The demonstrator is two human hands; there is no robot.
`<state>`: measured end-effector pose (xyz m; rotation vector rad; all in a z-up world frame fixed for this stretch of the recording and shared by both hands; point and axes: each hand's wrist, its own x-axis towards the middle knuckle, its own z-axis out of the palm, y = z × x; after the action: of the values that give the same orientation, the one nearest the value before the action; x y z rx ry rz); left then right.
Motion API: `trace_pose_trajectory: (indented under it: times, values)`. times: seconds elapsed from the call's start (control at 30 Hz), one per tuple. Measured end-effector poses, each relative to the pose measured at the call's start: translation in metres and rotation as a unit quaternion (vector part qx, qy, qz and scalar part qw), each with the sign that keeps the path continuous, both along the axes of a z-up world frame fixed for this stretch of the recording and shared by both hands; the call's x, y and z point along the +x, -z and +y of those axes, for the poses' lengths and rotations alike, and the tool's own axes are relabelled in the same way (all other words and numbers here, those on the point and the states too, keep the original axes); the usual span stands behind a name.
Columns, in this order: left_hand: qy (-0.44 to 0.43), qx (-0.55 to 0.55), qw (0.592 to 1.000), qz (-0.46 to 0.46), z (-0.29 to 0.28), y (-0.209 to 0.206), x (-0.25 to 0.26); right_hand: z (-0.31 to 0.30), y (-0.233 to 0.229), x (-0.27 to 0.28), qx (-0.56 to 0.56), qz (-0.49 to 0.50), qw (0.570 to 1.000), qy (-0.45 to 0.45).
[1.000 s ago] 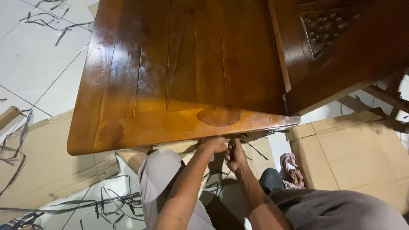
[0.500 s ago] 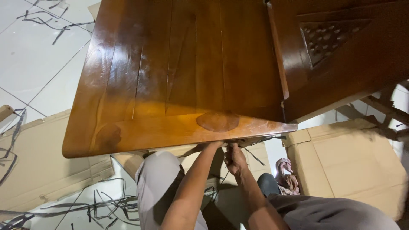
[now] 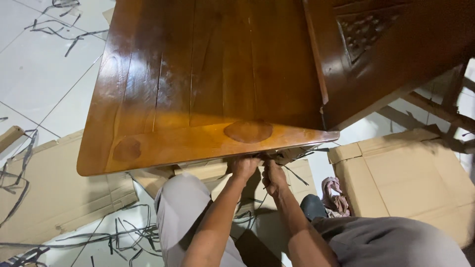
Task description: Removing plastic ties and cardboard packaging from a wooden table
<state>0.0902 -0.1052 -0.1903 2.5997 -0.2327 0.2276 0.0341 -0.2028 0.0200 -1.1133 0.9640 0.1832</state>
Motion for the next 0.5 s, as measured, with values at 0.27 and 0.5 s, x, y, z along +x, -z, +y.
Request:
trace_pose_trajectory:
  times: [0.27, 0.5]
  values:
    - [-0.055, -0.171, 0.948, 0.261, 0.001, -0.042, -0.011, -0.009, 0.021, 0.000, -0.018, -0.002, 1.000, -0.026]
    - [-0.102, -0.348, 0.912, 0.193, -0.016, -0.090, -0.028, -0.017, 0.016, -0.002, -0.033, -0.013, 0.998, -0.054]
